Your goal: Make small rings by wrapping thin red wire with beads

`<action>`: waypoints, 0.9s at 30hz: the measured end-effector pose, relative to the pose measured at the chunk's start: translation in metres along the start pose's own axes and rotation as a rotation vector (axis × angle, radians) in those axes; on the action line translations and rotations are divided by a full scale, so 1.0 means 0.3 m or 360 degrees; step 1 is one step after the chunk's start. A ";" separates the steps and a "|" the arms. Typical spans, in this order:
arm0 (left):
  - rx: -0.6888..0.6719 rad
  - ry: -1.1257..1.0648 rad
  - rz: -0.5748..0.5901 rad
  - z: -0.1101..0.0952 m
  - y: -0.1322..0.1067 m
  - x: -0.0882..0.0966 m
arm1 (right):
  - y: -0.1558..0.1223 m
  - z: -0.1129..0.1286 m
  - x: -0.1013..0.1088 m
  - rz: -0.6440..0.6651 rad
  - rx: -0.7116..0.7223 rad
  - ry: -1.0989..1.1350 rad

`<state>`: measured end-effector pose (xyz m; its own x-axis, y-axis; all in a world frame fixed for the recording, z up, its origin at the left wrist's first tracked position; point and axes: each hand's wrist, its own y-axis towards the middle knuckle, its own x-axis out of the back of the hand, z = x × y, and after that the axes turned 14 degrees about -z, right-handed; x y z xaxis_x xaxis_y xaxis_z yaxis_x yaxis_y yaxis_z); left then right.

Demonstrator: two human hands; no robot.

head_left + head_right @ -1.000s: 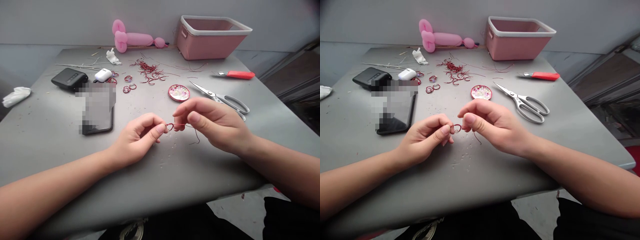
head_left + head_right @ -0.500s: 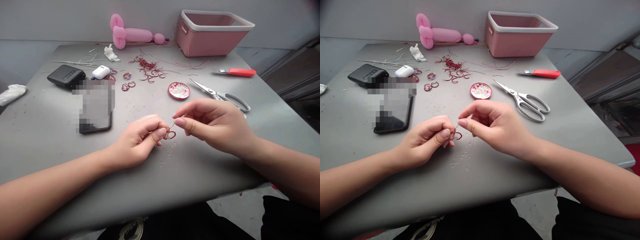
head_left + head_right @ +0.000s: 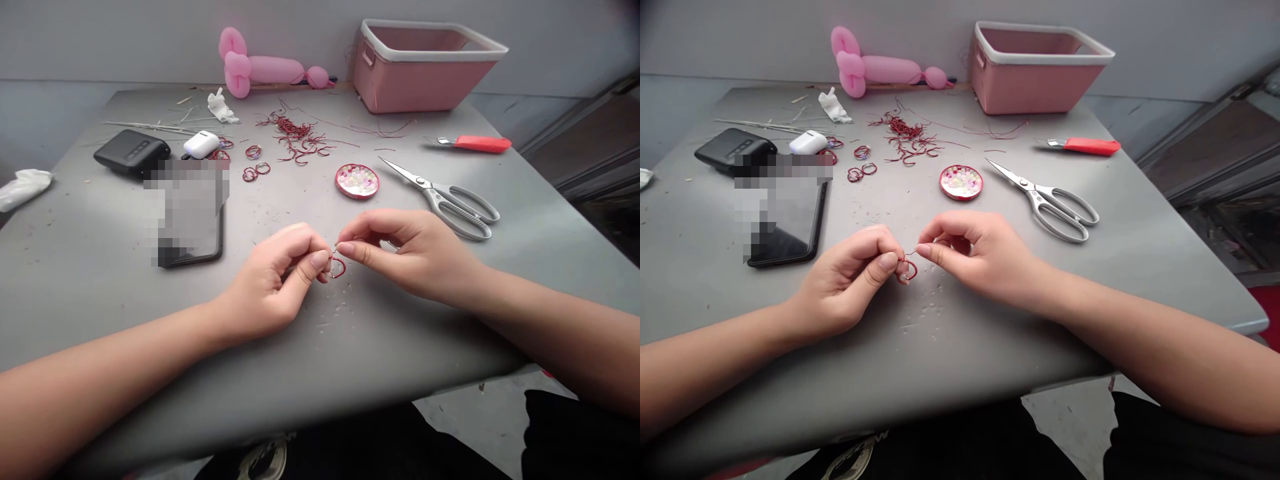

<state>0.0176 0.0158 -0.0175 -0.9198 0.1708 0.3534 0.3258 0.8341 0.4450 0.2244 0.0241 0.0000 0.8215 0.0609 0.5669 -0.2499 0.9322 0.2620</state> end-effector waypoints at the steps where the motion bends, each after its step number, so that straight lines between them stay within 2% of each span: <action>1: 0.0022 -0.0003 -0.0009 -0.001 0.000 -0.002 | 0.000 -0.004 -0.002 -0.0020 0.0093 -0.0035; 4: 0.0097 -0.0027 -0.0005 -0.004 0.000 -0.005 | 0.001 -0.013 -0.006 -0.0010 0.0289 0.0010; 9: 0.0324 -0.0143 0.0137 -0.005 -0.003 -0.005 | 0.009 -0.016 0.003 0.0314 -0.0047 0.0377; 14: 0.0516 -0.0396 0.0128 -0.007 -0.010 -0.005 | 0.005 -0.009 0.004 0.0320 -0.0124 0.0291; 17: 0.0534 -0.0369 0.0108 -0.014 -0.009 -0.006 | -0.001 -0.006 -0.005 0.0249 0.0064 0.0146; 20: 0.0637 -0.0345 0.0091 -0.017 -0.002 -0.006 | -0.008 -0.010 -0.016 0.0132 0.0385 -0.0028; 22: 0.0709 -0.0370 0.0074 -0.016 0.005 -0.006 | -0.013 -0.013 -0.020 0.0096 0.0481 -0.0074; 24: 0.0745 -0.0387 0.0051 -0.015 0.009 -0.006 | -0.018 -0.013 -0.021 0.0108 0.0441 -0.0039; 27: 0.0759 -0.0395 0.0032 -0.018 0.010 -0.006 | -0.019 -0.006 -0.017 0.0246 0.0153 0.0177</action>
<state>0.0213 0.0152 -0.0125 -0.9573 0.2597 0.1273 0.2614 0.9652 -0.0032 0.2226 0.0191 -0.0059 0.8200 0.2445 0.5176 -0.4206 0.8706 0.2551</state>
